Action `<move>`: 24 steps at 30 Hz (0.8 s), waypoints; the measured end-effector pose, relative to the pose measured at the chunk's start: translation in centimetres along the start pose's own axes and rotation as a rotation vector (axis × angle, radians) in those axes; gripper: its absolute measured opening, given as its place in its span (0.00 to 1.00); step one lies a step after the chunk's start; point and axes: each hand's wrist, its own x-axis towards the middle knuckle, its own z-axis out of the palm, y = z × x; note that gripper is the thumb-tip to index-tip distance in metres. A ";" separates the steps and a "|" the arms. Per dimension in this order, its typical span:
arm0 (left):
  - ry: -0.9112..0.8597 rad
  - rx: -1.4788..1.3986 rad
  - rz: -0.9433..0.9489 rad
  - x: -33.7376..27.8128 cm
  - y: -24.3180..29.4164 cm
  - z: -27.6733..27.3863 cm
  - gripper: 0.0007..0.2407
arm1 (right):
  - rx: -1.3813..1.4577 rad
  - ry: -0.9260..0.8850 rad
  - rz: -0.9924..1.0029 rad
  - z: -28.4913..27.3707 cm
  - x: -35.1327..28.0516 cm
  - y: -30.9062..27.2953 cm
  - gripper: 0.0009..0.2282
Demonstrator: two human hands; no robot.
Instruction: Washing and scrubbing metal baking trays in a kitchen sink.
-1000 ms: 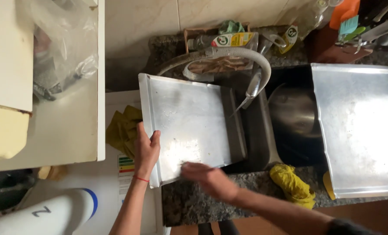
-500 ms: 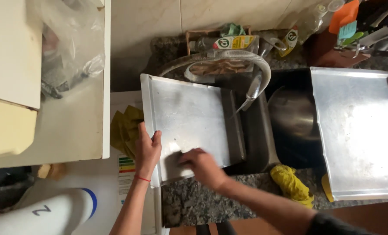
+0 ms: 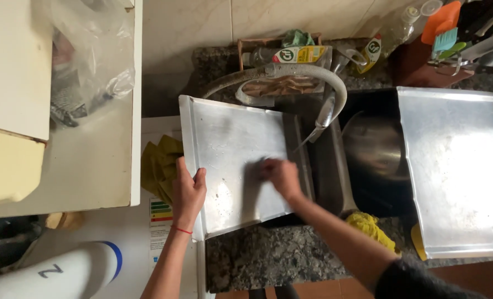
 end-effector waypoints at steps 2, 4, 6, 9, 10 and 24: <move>0.055 -0.020 0.130 -0.1 -0.5 0.4 0.17 | 0.106 -0.218 -0.139 1.1 -4.5 -4.6 0.08; 0.055 -0.010 0.132 0.0 -0.9 0.5 0.18 | 0.049 -0.247 -0.300 1.0 -7.5 -5.0 0.06; 0.066 -0.001 0.140 0.4 -0.9 0.5 0.19 | -0.008 -0.271 -0.473 0.3 -8.1 -4.1 0.05; 0.055 -0.030 0.172 -0.5 -0.5 0.2 0.17 | -0.133 -0.509 -0.483 -0.8 -6.3 2.1 0.03; 0.022 -0.020 0.086 -0.4 0.2 0.1 0.17 | -0.382 -0.554 -0.416 -0.8 -4.5 5.4 0.03; 0.079 -0.034 0.294 0.5 -1.6 0.6 0.21 | -0.328 0.111 -0.147 0.7 15.2 14.5 0.17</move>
